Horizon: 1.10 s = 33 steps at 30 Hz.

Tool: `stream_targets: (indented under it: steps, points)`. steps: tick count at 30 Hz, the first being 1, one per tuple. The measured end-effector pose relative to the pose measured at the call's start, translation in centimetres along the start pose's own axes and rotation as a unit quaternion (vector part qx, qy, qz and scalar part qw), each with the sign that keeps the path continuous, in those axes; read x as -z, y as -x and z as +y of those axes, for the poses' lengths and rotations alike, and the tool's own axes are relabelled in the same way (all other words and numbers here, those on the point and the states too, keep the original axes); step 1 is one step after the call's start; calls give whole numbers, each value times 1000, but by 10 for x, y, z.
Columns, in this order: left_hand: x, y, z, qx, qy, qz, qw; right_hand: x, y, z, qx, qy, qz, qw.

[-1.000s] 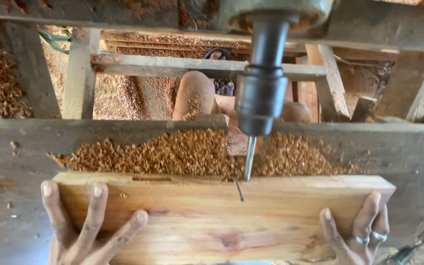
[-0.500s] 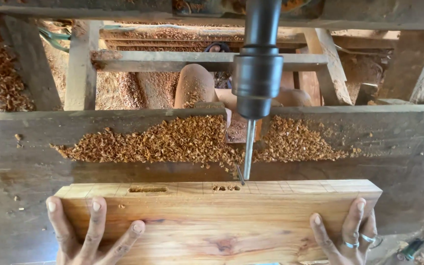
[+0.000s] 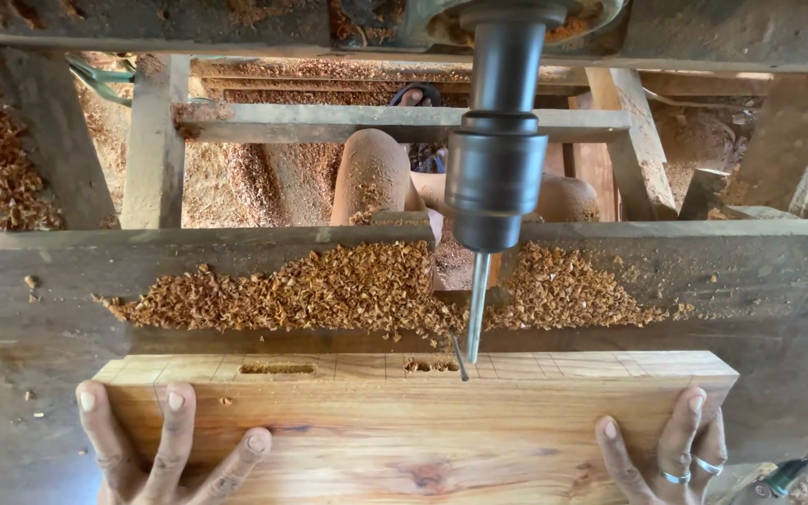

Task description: The recorder uses a vertical routing machine to carve a precise groove into a wooden plank.

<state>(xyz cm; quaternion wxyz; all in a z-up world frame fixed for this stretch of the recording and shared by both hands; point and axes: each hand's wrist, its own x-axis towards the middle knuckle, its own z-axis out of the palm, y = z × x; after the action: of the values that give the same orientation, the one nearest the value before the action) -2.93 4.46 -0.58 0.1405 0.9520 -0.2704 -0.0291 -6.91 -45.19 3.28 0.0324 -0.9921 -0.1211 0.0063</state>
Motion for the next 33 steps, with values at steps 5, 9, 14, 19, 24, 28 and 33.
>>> stream_targets:
  steps: [5, 9, 14, 19, 24, 28, 33]
  points:
    - [5, -6, 1, 12, 7, 21, 1000, 7, -12, -8, -19, -21, -16, 999]
    - [6, -6, 1, -72, -54, -53, 995, 4, -10, -4, -19, -31, -14, 999]
    - [5, -12, -1, 3, 5, 21, 1000, 1, -10, 0, -2, -6, -6, 1000]
    - [4, -9, -4, -60, -59, -3, 996, 0, -14, 3, 17, 3, 8, 1000]
    - [10, -23, 1, 24, 38, 56, 997, -1, -14, -4, 1, 12, 10, 1000]
    - [8, -17, 0, -46, -14, 7, 999, -1, -19, 16, 42, 44, 9, 998]
    - [10, -17, 3, -7, 18, -1, 1000, -5, -15, 28, 139, 93, 5, 986]
